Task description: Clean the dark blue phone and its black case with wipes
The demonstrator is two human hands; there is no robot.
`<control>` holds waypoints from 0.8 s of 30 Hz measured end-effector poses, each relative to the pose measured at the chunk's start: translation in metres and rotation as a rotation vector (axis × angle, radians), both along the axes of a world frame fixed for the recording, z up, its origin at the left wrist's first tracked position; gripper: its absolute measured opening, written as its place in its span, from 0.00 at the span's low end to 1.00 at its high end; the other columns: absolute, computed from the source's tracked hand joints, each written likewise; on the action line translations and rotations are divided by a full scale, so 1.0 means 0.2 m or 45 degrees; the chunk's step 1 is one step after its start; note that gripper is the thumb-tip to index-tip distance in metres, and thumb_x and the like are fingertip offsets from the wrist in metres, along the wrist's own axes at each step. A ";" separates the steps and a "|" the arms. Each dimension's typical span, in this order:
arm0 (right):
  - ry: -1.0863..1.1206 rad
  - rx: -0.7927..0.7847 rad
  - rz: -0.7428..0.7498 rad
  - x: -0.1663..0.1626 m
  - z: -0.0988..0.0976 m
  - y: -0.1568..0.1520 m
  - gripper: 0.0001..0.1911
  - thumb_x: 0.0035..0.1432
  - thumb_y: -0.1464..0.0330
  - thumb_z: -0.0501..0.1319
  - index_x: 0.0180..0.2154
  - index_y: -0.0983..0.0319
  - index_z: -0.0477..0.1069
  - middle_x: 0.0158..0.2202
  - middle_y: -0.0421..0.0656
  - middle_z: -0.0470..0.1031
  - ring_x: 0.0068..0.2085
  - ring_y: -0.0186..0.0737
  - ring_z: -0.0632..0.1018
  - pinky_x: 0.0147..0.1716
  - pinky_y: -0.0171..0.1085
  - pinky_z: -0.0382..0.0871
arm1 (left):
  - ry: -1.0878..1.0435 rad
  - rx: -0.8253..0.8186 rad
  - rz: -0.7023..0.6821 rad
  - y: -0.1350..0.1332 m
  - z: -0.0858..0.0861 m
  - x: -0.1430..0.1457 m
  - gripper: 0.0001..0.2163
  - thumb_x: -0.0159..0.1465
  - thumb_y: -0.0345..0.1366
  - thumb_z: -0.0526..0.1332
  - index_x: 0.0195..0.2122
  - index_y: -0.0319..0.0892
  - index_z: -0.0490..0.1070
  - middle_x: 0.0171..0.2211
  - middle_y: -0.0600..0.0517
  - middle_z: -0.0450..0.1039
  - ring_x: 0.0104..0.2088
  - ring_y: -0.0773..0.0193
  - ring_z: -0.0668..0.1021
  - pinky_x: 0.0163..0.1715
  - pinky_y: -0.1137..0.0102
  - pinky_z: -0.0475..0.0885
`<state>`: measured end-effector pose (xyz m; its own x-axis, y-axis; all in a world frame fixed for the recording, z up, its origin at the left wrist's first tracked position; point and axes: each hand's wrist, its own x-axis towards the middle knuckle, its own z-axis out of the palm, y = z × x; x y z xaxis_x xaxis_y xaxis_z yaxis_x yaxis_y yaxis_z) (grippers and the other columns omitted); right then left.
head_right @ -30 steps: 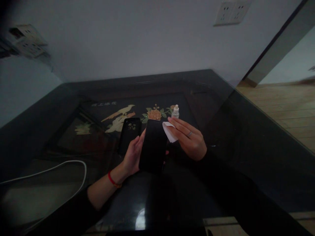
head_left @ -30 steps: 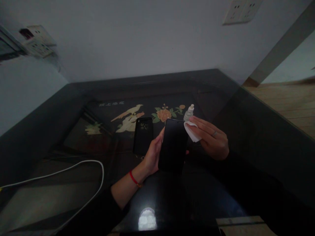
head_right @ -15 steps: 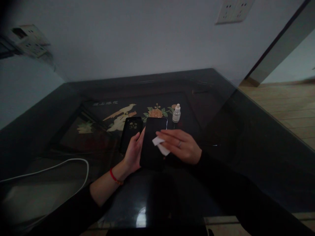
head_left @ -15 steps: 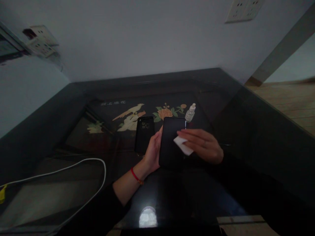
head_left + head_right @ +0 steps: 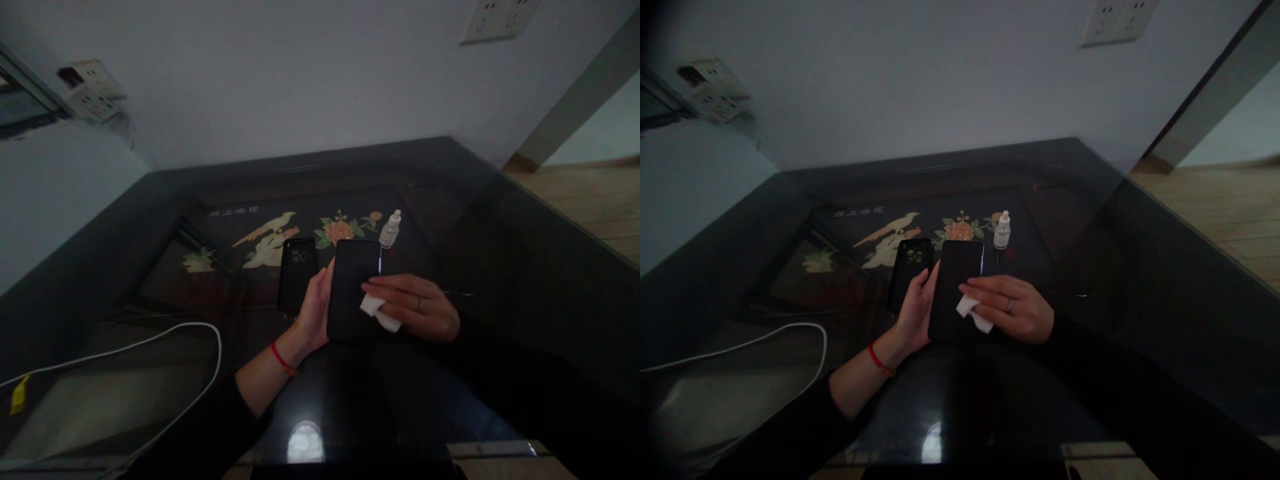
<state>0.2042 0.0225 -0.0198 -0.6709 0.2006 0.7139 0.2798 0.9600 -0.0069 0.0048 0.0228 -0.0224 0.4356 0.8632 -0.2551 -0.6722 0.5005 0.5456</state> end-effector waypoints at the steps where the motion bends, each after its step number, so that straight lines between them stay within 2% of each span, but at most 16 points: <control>1: 0.040 -0.019 -0.039 0.01 0.00 0.01 0.06 0.63 0.77 0.56 0.36 0.65 0.71 0.47 0.55 0.79 0.57 0.46 0.73 0.44 0.46 0.78 | 0.001 -0.010 0.008 0.00 0.00 0.00 0.25 0.68 0.43 0.46 0.67 0.49 0.52 0.58 0.48 0.69 0.55 0.53 0.73 0.56 0.56 0.64; 3: 0.051 -0.013 0.008 0.01 -0.02 0.01 0.05 0.62 0.76 0.57 0.36 0.65 0.71 0.46 0.54 0.79 0.56 0.46 0.74 0.44 0.46 0.78 | 0.002 -0.030 0.012 0.00 0.01 0.00 0.26 0.68 0.43 0.46 0.67 0.49 0.51 0.58 0.48 0.69 0.54 0.53 0.73 0.56 0.55 0.64; 6: -0.057 0.061 0.245 -0.05 -0.03 -0.06 0.04 0.61 0.76 0.58 0.35 0.66 0.72 0.46 0.54 0.79 0.56 0.46 0.74 0.46 0.44 0.77 | -0.006 -0.021 -0.034 0.00 0.01 -0.01 0.26 0.68 0.45 0.46 0.67 0.51 0.49 0.56 0.46 0.71 0.50 0.50 0.77 0.53 0.51 0.66; 8: -0.099 0.088 0.333 -0.07 -0.04 -0.09 0.05 0.60 0.77 0.59 0.34 0.67 0.73 0.47 0.55 0.79 0.56 0.46 0.74 0.48 0.43 0.76 | -0.009 0.003 -0.087 0.00 0.01 -0.01 0.27 0.68 0.47 0.45 0.68 0.53 0.48 0.54 0.45 0.72 0.47 0.49 0.78 0.51 0.48 0.67; 10: -0.059 0.057 0.275 -0.06 -0.02 -0.08 0.05 0.61 0.77 0.58 0.34 0.68 0.73 0.46 0.55 0.79 0.56 0.46 0.74 0.48 0.43 0.77 | -0.001 0.016 -0.070 0.00 0.00 -0.01 0.26 0.68 0.46 0.45 0.67 0.51 0.49 0.53 0.45 0.72 0.47 0.50 0.78 0.52 0.50 0.66; 13: 0.075 -0.031 -0.008 -0.01 0.00 -0.02 0.05 0.62 0.78 0.57 0.37 0.68 0.72 0.46 0.57 0.79 0.57 0.47 0.74 0.45 0.45 0.78 | 0.031 0.004 0.000 0.00 0.00 -0.01 0.25 0.68 0.43 0.46 0.66 0.48 0.53 0.57 0.48 0.70 0.54 0.54 0.74 0.58 0.57 0.63; 15: 0.094 -0.048 -0.092 -0.01 0.00 0.00 0.05 0.62 0.78 0.57 0.37 0.67 0.72 0.47 0.56 0.79 0.57 0.46 0.73 0.44 0.45 0.78 | 0.058 0.006 0.007 0.00 0.00 0.00 0.24 0.68 0.41 0.47 0.66 0.47 0.56 0.59 0.50 0.68 0.57 0.56 0.71 0.60 0.60 0.60; 17: 0.015 -0.017 0.036 -0.05 -0.01 -0.04 0.06 0.63 0.77 0.57 0.36 0.67 0.73 0.47 0.53 0.79 0.56 0.46 0.74 0.46 0.44 0.78 | 0.072 0.026 0.003 -0.01 0.00 0.00 0.24 0.68 0.41 0.48 0.65 0.46 0.57 0.59 0.51 0.68 0.58 0.56 0.70 0.61 0.62 0.59; 19: -0.073 0.065 0.267 -0.10 -0.02 -0.08 0.10 0.64 0.76 0.55 0.33 0.68 0.73 0.47 0.53 0.79 0.55 0.47 0.76 0.47 0.42 0.77 | 0.053 0.044 -0.041 -0.01 -0.01 0.01 0.24 0.68 0.43 0.48 0.65 0.47 0.57 0.59 0.50 0.69 0.57 0.53 0.72 0.60 0.57 0.60; 21: -0.083 0.133 0.357 -0.13 -0.02 -0.10 0.11 0.64 0.76 0.54 0.32 0.68 0.73 0.46 0.53 0.79 0.53 0.46 0.76 0.48 0.41 0.76 | 0.040 0.044 -0.078 -0.01 -0.01 0.01 0.25 0.68 0.44 0.49 0.66 0.49 0.55 0.58 0.49 0.69 0.55 0.51 0.73 0.58 0.53 0.63; 22: -0.083 0.142 0.332 -0.12 -0.02 -0.09 0.11 0.64 0.76 0.54 0.33 0.68 0.73 0.47 0.54 0.79 0.54 0.46 0.76 0.48 0.41 0.76 | 0.043 0.040 -0.072 -0.01 -0.02 0.01 0.25 0.68 0.44 0.49 0.66 0.49 0.55 0.59 0.49 0.69 0.54 0.51 0.74 0.58 0.53 0.63; 24: -0.087 0.096 0.109 -0.05 0.00 -0.03 0.08 0.64 0.77 0.55 0.37 0.68 0.73 0.49 0.55 0.78 0.57 0.48 0.73 0.48 0.45 0.77 | 0.049 0.037 -0.053 -0.01 -0.01 0.01 0.25 0.68 0.43 0.50 0.66 0.49 0.56 0.59 0.49 0.68 0.54 0.52 0.74 0.58 0.55 0.64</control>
